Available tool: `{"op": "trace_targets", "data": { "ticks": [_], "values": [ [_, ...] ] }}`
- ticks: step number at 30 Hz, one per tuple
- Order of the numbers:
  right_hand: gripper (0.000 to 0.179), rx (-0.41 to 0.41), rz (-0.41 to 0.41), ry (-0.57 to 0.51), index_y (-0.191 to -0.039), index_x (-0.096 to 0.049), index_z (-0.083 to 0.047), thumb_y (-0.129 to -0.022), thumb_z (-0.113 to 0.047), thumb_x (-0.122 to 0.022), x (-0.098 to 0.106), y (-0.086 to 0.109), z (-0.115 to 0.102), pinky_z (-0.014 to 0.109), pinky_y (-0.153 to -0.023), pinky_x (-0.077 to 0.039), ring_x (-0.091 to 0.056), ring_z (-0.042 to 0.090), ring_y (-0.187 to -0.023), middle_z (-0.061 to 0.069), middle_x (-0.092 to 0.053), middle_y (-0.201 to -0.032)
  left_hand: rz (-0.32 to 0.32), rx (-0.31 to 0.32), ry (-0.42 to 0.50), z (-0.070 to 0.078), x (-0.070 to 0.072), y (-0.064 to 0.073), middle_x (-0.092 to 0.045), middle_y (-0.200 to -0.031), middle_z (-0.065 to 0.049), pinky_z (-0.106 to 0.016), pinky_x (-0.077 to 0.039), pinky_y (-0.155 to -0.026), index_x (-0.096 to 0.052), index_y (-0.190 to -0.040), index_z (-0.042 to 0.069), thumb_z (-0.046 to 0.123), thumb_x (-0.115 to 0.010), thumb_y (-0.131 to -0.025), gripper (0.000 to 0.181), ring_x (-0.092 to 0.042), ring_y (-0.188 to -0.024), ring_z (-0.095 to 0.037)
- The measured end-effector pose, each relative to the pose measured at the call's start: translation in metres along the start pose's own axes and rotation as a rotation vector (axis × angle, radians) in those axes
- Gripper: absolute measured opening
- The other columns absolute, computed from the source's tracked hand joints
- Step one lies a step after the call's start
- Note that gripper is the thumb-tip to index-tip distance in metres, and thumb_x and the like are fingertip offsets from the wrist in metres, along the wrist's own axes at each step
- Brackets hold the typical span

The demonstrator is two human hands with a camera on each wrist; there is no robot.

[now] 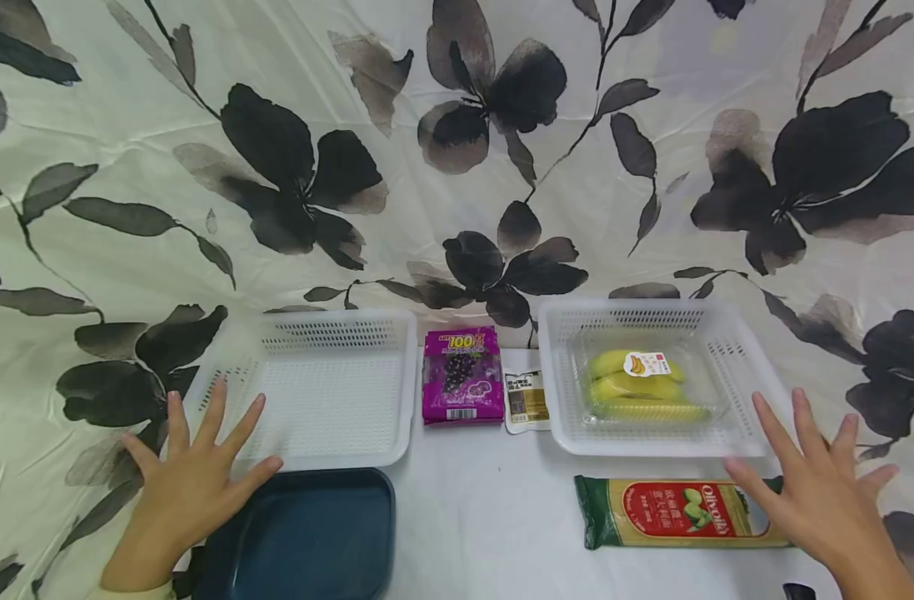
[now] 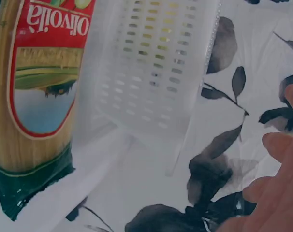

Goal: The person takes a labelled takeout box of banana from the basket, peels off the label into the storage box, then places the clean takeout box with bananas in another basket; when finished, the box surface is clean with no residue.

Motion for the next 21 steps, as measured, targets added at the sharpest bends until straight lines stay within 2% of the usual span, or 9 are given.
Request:
{"op": "trace_targets", "data": {
  "ticks": [3,6,10,12,13,15,17,21],
  "values": [
    [0.101,0.031,0.010,-0.016,-0.164,0.002,-0.015,-0.096,-0.065,-0.054,0.000,-0.008,-0.001,0.091,-0.098,0.008,0.018,0.075,-0.136,0.036,0.010,-0.162,0.007,-0.022,0.040,0.015,0.004,-0.005,-0.005,-0.173,-0.013,-0.088,0.022,-0.097,-0.030,-0.161,0.032,0.075,-0.054,-0.090,0.087,0.015,-0.152,-0.055],
    [0.096,0.067,0.026,-0.078,-0.164,-0.001,-0.008,-0.099,-0.055,-0.056,-0.001,-0.019,-0.002,0.084,-0.109,0.007,0.008,0.074,-0.139,0.042,0.002,-0.160,0.018,-0.046,0.126,0.040,0.008,-0.013,-0.017,-0.171,-0.015,-0.090,0.010,-0.103,-0.040,-0.158,0.024,0.069,-0.056,-0.092,0.082,-0.002,-0.154,-0.056],
    [0.090,0.048,0.006,-0.157,-0.163,-0.001,-0.003,-0.103,-0.047,-0.052,0.000,-0.040,-0.001,0.083,-0.111,-0.003,-0.003,0.070,-0.142,0.043,-0.003,-0.160,0.116,-0.111,0.270,0.084,0.008,-0.025,-0.039,-0.162,-0.016,-0.084,-0.017,-0.111,-0.053,-0.150,0.016,0.054,-0.065,-0.095,0.069,-0.033,-0.150,-0.049],
    [0.088,0.016,-0.020,-0.184,-0.162,0.002,-0.001,-0.105,-0.047,-0.048,0.000,-0.050,0.000,0.085,-0.107,-0.012,-0.008,0.070,-0.142,0.042,-0.004,-0.160,0.162,-0.150,0.351,0.109,0.007,-0.031,-0.047,-0.157,-0.016,-0.075,-0.032,-0.112,-0.057,-0.147,0.013,0.047,-0.067,-0.096,0.062,-0.044,-0.144,-0.044],
    [0.088,-0.001,-0.035,-0.193,-0.162,0.003,-0.001,-0.106,-0.048,-0.046,0.000,-0.055,0.001,0.086,-0.104,-0.017,-0.011,0.071,-0.141,0.042,-0.004,-0.160,0.162,-0.161,0.391,0.121,0.005,-0.034,-0.050,-0.156,-0.015,-0.070,-0.037,-0.112,-0.057,-0.146,0.012,0.045,-0.066,-0.097,0.060,-0.047,-0.143,-0.040],
    [0.088,-0.021,-0.072,-0.212,-0.161,0.004,0.001,-0.106,-0.049,-0.043,0.001,-0.065,0.003,0.085,-0.103,-0.021,-0.015,0.069,-0.140,0.043,-0.006,-0.159,0.130,-0.174,0.483,0.147,0.002,-0.040,-0.051,-0.155,-0.013,-0.061,-0.043,-0.112,-0.057,-0.146,0.012,0.045,-0.063,-0.100,0.057,-0.051,-0.141,-0.036],
    [0.088,-0.034,-0.110,-0.222,-0.160,0.004,0.002,-0.107,-0.050,-0.042,0.001,-0.073,0.003,0.084,-0.102,-0.024,-0.019,0.071,-0.137,0.045,-0.009,-0.157,0.060,-0.170,0.581,0.171,-0.001,-0.045,-0.050,-0.156,-0.010,-0.053,-0.045,-0.113,-0.056,-0.147,0.013,0.046,-0.059,-0.102,0.056,-0.050,-0.143,-0.031],
    [0.092,-0.039,-0.190,-0.213,-0.160,0.004,0.004,-0.105,-0.055,-0.041,0.001,-0.086,0.000,0.085,-0.099,-0.028,-0.025,0.073,-0.132,0.049,-0.015,-0.152,-0.062,-0.175,0.716,0.209,-0.006,-0.052,-0.048,-0.158,-0.008,-0.051,-0.042,-0.116,-0.053,-0.150,0.014,0.051,-0.052,-0.104,0.058,-0.046,-0.147,-0.029]
  ]
}}
Point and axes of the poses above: each hand's wrist, its own y-axis away from the middle knuckle, its own x-axis out of the back of the hand, z = x × y, the point moved 1 cm from there along -y, towards the middle knuckle
